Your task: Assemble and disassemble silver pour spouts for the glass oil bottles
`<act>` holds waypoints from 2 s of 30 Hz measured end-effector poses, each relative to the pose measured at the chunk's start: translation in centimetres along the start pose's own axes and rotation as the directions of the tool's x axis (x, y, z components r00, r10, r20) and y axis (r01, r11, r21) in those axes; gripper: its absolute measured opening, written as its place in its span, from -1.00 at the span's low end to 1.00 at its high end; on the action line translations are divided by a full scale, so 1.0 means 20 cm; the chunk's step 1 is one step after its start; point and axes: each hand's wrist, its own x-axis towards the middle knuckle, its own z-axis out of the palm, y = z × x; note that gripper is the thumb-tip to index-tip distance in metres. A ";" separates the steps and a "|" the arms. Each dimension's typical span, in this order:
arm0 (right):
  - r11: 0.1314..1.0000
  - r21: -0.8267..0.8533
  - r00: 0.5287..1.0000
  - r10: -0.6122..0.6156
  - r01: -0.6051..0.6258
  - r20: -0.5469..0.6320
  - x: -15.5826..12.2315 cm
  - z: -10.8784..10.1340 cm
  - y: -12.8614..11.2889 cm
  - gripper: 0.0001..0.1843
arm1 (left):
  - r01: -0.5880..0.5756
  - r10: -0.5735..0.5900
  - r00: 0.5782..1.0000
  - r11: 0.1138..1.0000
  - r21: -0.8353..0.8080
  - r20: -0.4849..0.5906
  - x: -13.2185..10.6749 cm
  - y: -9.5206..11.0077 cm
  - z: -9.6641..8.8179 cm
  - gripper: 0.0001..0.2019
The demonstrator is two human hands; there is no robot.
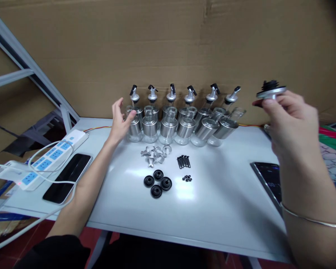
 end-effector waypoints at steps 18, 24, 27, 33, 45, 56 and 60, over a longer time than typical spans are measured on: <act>0.951 0.263 0.509 -0.309 0.161 0.804 -0.30 0.10 -0.44 -0.73 | -0.548 0.531 0.671 0.825 -0.137 0.517 -0.24 0.64 0.13 -0.53; 0.953 0.229 0.439 -0.294 0.196 0.849 -0.32 0.13 -0.45 -0.69 | -0.556 0.541 0.705 0.823 -0.116 0.459 -0.37 0.55 0.17 -0.75; 0.960 0.236 0.400 -0.278 0.151 0.873 -0.35 0.17 -0.44 -0.66 | -0.576 0.543 0.717 0.815 -0.068 0.438 -0.41 0.54 0.17 -0.65; 0.972 0.174 0.398 -0.224 0.158 0.890 -0.39 0.21 -0.43 -0.64 | -0.617 0.549 0.684 0.787 -0.021 0.480 -0.46 0.56 0.15 -0.68; 0.493 0.107 0.405 -0.804 0.863 0.436 -0.44 0.29 -0.33 -0.56 | -0.579 0.553 0.745 0.814 -0.050 0.372 -0.50 0.61 0.13 -0.64; 0.452 0.087 0.405 -0.856 0.888 0.321 -0.50 0.33 -0.28 -0.36 | -0.596 0.559 0.696 0.800 -0.071 0.451 -0.54 0.62 0.14 -0.53; 0.453 0.079 0.411 -0.859 0.888 0.304 -0.50 0.31 -0.30 -0.35 | -0.623 0.585 0.683 0.779 -0.068 0.436 -0.53 0.66 0.13 -0.54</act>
